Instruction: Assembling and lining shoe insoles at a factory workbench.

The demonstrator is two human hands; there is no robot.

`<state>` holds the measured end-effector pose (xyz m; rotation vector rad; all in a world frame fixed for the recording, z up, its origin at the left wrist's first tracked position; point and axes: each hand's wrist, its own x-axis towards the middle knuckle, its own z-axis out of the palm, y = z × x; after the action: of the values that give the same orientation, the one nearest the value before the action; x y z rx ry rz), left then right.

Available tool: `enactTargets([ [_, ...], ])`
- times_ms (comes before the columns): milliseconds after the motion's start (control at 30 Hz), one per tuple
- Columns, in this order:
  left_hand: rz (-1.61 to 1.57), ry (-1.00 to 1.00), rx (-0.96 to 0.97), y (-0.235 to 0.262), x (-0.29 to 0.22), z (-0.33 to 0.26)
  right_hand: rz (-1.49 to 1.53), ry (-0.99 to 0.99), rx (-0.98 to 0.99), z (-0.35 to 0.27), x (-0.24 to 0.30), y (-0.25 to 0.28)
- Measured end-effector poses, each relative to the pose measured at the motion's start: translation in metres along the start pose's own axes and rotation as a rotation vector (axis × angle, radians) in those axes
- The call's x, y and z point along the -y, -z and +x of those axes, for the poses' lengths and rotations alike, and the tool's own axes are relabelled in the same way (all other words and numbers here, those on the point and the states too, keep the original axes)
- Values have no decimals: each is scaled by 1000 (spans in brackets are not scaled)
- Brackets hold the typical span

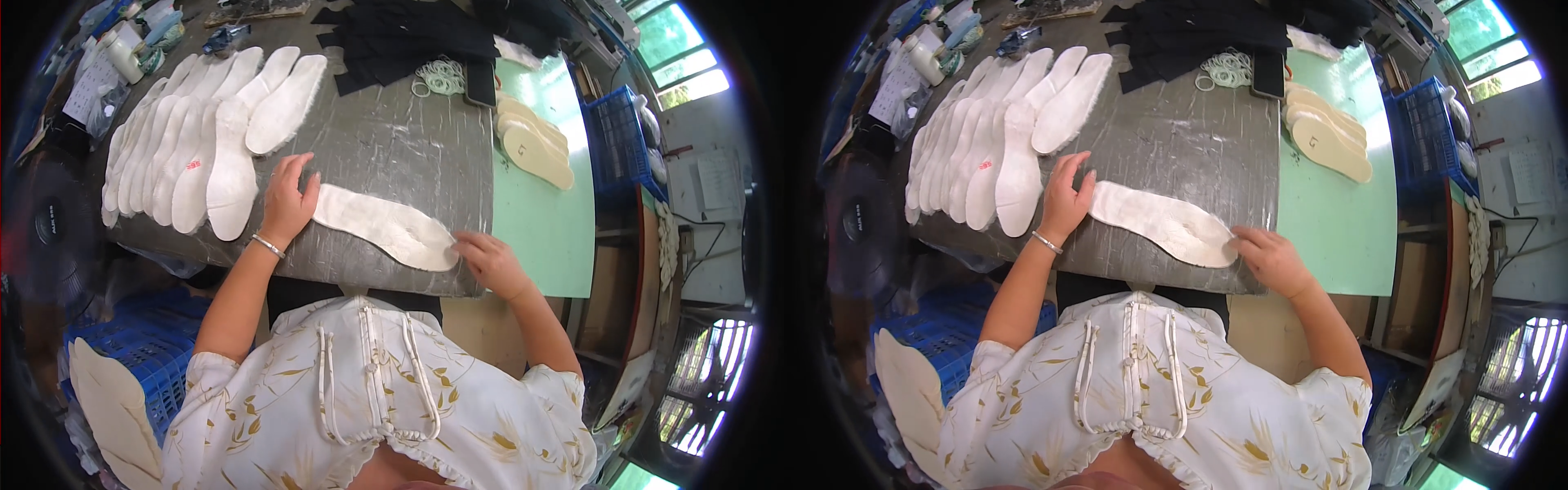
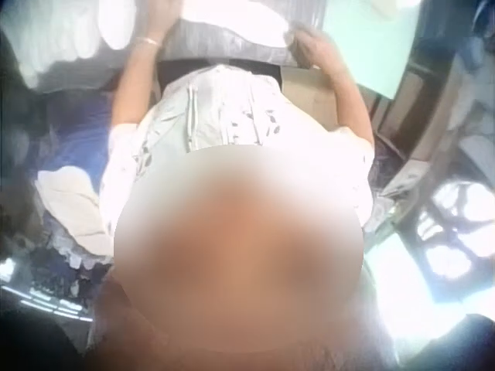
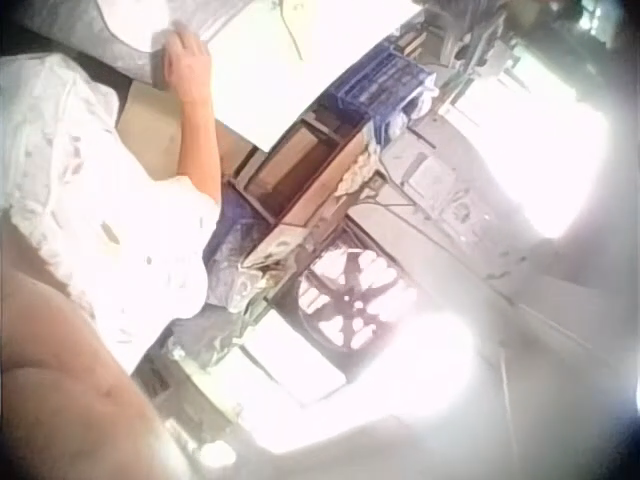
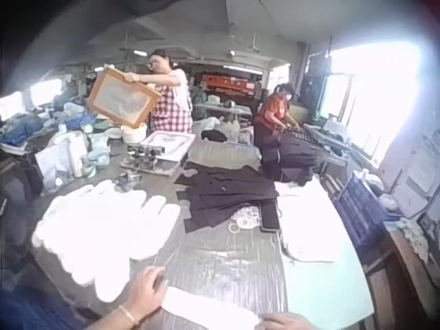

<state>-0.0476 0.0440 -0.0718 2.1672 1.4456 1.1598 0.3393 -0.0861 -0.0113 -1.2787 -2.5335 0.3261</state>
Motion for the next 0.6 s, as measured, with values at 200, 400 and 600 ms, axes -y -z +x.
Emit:
enactTargets([
  [200,-187,272,51,-12,-8,-7,534,-799,-282,-46,3,-18],
  [400,-217,410,-82,33,6,-50,758,-1008,-85,-5,24,-39],
  [600,-171,491,-257,88,-17,-127,847,-940,-78,-18,-12,-21],
])
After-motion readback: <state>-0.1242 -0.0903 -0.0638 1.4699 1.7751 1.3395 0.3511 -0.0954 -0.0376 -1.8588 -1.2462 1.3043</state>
